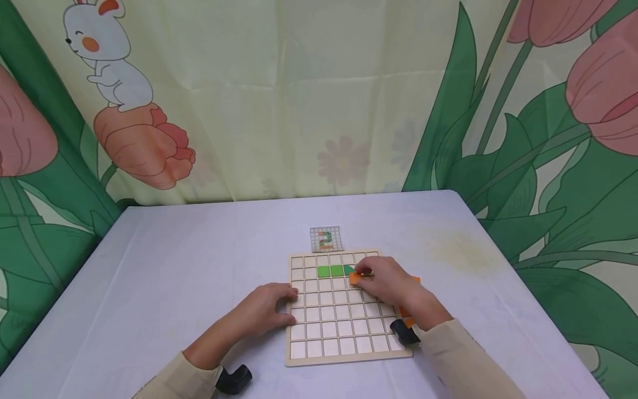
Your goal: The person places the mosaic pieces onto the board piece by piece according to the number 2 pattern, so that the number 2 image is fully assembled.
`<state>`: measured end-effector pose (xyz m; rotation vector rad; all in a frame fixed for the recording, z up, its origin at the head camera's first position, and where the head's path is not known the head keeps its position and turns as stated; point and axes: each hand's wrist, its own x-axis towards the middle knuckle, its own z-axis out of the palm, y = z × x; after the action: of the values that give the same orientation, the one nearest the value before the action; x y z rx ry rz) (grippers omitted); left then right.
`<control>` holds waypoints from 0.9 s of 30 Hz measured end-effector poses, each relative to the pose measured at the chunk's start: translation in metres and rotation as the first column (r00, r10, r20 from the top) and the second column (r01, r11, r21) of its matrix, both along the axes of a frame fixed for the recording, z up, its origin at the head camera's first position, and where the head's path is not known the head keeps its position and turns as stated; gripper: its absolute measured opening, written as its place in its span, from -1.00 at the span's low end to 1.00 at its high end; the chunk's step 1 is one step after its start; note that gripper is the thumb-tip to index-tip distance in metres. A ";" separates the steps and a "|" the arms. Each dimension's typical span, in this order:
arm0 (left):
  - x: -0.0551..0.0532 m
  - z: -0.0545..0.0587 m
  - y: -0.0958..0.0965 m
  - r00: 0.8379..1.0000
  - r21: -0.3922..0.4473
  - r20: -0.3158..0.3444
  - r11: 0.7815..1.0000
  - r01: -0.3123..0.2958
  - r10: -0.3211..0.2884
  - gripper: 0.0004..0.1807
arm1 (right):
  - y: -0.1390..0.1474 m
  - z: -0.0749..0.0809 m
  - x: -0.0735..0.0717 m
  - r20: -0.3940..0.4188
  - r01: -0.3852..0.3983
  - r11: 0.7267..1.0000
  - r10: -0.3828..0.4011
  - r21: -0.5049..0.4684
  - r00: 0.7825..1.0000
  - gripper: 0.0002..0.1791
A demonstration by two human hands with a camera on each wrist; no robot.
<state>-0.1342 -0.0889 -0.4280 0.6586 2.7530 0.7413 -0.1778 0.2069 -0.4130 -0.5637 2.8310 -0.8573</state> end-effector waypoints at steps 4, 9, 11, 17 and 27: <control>0.000 0.001 0.000 1.000 -0.009 -0.024 1.000 0.014 -0.015 -0.54 | -0.001 -0.002 -0.001 -0.023 -0.026 1.000 0.027 0.015 0.999 -0.75; 0.000 0.001 0.000 0.999 -0.016 -0.031 1.000 0.015 -0.015 -0.53 | -0.001 -0.003 -0.002 -0.018 -0.033 0.999 0.033 0.023 0.999 -0.77; 0.000 0.001 0.000 0.999 -0.014 -0.028 1.000 0.014 -0.015 -0.53 | -0.001 -0.004 -0.003 -0.010 -0.035 0.999 0.035 0.026 0.999 -0.77; 0.001 0.000 -0.001 1.000 -0.003 -0.026 1.000 0.015 -0.015 -0.53 | -0.002 -0.006 -0.003 0.008 -0.041 0.998 0.041 0.040 0.999 -0.76; 0.000 -0.001 -0.002 1.000 0.015 -0.025 1.000 0.019 -0.019 -0.49 | -0.002 -0.005 -0.003 0.006 -0.049 0.998 0.049 0.041 0.999 -0.77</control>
<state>-0.1346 -0.0910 -0.4294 0.7005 2.7620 0.7557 -0.1808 0.2046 -0.4183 -0.6216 2.8111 -0.7896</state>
